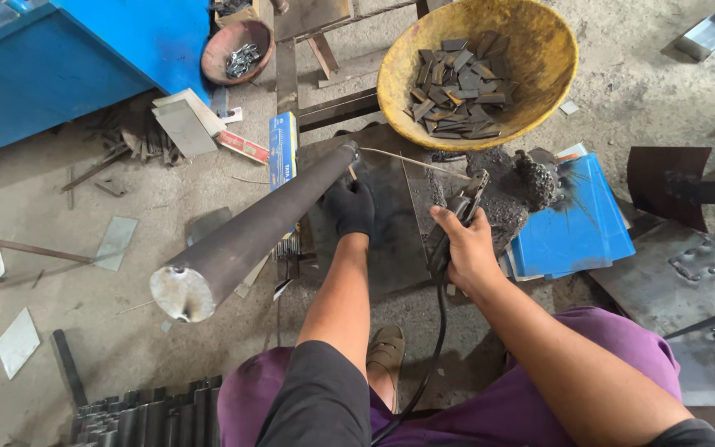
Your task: The person sits on the floor and welds a metal pipe to a flat metal sheet using a handheld welding torch. They position the pipe, apply welds, and then pick up another pipe to continue welding.
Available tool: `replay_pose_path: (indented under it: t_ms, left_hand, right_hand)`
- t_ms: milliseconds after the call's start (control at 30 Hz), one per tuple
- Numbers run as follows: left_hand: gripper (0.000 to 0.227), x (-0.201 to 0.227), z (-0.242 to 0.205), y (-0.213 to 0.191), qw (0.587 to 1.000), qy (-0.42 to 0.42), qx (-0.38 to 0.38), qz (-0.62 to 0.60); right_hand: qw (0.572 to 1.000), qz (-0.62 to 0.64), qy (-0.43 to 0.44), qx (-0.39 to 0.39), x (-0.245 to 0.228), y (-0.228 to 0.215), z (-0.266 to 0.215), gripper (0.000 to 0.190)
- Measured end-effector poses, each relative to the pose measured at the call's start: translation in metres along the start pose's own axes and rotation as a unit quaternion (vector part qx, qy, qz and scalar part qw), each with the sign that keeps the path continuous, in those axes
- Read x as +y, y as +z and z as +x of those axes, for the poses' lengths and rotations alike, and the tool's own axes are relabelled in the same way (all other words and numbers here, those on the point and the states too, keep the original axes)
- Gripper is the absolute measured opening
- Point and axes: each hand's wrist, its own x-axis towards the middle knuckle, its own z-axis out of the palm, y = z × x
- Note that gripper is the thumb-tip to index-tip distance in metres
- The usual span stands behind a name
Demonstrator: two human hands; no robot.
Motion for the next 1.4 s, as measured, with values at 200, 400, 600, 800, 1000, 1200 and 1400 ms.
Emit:
replay_pose_path:
  t_ms: [200,400,600,800,1000,1200,1400]
  left_hand:
    - [0.029,0.014,0.001,-0.016,0.999,-0.013,-0.034,0.017]
    - [0.024,0.015,-0.002,-0.017,0.999,0.004,-0.036,0.021]
    - [0.024,0.003,-0.010,-0.015,0.998,-0.008,-0.061,-0.010]
    - [0.025,-0.002,-0.011,-0.015,0.997,-0.017,-0.070,-0.034]
    - [0.026,0.008,-0.001,-0.012,0.994,-0.038,-0.084,-0.062]
    - [0.020,0.001,0.000,-0.005,0.999,0.019,-0.026,-0.044]
    - [0.024,0.005,-0.001,-0.009,0.999,0.020,-0.019,-0.042]
  right_hand:
    - [0.999,-0.028,-0.010,0.026,0.008,0.006,0.001,0.042]
    - [0.998,-0.052,-0.013,0.015,0.016,0.019,-0.007,0.043]
    - [0.998,-0.060,0.003,0.022,0.015,0.021,-0.012,0.040]
    - [0.995,-0.033,-0.084,-0.031,0.030,0.013,-0.007,0.037]
    - [0.997,0.025,0.032,0.060,0.021,0.015,-0.016,0.034]
    - [0.995,0.041,0.077,0.053,0.021,0.015,-0.023,0.036]
    - [0.994,0.049,0.090,0.048,0.024,0.015,-0.021,0.038]
